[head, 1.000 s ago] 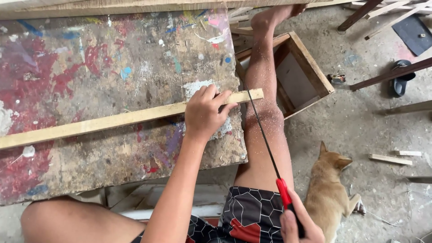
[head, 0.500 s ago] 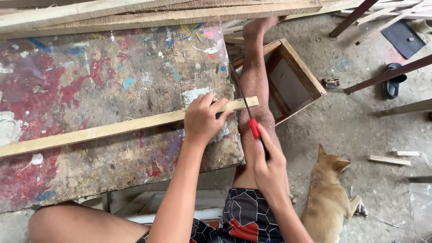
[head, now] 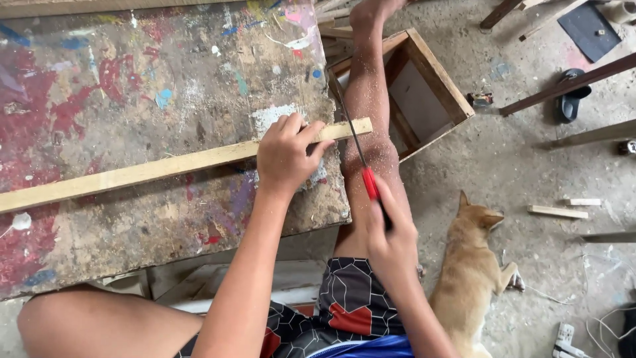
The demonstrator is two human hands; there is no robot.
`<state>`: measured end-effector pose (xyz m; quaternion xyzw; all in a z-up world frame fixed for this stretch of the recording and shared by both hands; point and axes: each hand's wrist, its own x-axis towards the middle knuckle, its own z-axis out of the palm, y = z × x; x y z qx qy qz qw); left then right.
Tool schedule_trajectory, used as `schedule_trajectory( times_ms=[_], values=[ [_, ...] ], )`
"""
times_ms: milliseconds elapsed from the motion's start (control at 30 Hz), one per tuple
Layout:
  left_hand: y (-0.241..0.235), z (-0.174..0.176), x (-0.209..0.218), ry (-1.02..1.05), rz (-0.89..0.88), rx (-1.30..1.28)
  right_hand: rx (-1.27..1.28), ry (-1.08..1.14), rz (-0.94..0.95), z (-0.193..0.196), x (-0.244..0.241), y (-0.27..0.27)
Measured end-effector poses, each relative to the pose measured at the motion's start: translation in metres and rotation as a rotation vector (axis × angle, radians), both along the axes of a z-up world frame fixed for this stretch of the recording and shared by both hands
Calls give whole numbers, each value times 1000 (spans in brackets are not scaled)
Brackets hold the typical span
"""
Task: A person uses a small hand saw to cut a thin wooden strip on a workbench.
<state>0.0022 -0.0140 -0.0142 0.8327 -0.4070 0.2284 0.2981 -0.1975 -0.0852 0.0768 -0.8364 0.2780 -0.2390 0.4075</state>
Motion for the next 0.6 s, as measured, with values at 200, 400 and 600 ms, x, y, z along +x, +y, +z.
schedule_trajectory(
  times_ms=[200,400,600],
  values=[
    [-5,-12,12,-75,43,0,82,223,-27,7,61,-19],
    [-2,9,7,-2,24,33,256,117,14,15,-39,1],
    [0,11,5,-3,13,10,453,40,-122,0,-95,6]
  ],
)
